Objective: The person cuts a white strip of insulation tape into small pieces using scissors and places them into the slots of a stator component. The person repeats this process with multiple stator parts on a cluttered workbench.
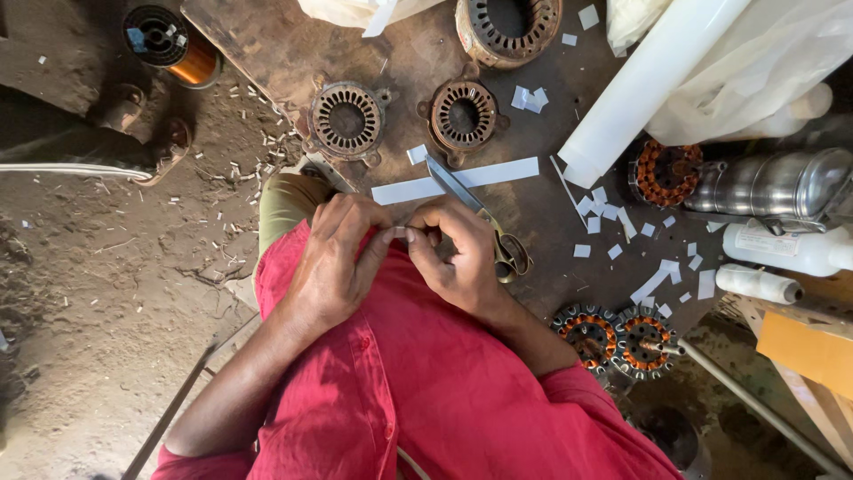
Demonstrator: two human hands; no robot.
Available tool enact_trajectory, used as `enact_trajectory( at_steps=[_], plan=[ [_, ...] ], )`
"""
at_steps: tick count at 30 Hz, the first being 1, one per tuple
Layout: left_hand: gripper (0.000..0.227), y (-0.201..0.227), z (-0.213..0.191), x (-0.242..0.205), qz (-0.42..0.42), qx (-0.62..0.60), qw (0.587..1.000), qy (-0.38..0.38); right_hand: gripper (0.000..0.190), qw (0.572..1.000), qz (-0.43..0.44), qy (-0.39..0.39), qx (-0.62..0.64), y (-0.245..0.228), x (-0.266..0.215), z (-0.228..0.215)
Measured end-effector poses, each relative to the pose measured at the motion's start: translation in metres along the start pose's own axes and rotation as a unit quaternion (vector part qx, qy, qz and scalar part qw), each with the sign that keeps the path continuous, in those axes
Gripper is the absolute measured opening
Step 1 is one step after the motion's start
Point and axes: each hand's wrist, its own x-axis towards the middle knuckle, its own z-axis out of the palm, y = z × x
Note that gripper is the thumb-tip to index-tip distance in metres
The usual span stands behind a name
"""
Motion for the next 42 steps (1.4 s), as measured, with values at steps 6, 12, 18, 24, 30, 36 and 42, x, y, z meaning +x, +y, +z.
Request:
enact_trajectory(
  at_steps=[6, 12, 18, 24, 30, 36, 42],
  plan=[
    [0.027, -0.003, 0.004, -0.003, 0.076, 0.026, 0.997, 0.011, 0.01, 0.999, 0.001, -0.045, 0.022, -0.003, 0.006, -0.006],
    [0.031, -0.011, 0.018, -0.012, 0.143, 0.048, 0.987, 0.046, 0.012, 0.997, -0.011, -0.046, 0.069, 0.009, -0.005, -0.005],
    [0.027, -0.016, 0.007, -0.008, 0.149, -0.006, 0.984, 0.094, 0.003, 0.979, 0.165, 0.005, 0.124, 0.034, 0.0, 0.0],
    [0.031, -0.005, 0.003, 0.005, 0.105, 0.075, 0.991, 0.034, 0.015, 0.998, -0.024, -0.031, 0.04, 0.015, -0.004, -0.003],
    [0.021, -0.02, 0.022, -0.004, 0.176, 0.079, 0.975, 0.108, 0.015, 0.996, -0.043, 0.012, 0.071, 0.019, -0.006, 0.008],
    [0.008, -0.037, 0.024, -0.002, 0.142, -0.048, 0.971, 0.185, 0.001, 0.898, 0.181, -0.026, 0.401, 0.053, -0.004, 0.015],
    [0.012, -0.055, 0.033, 0.012, 0.057, -0.24, 0.965, 0.088, 0.028, 0.676, 0.267, -0.081, 0.682, 0.075, -0.014, 0.03]
  ],
)
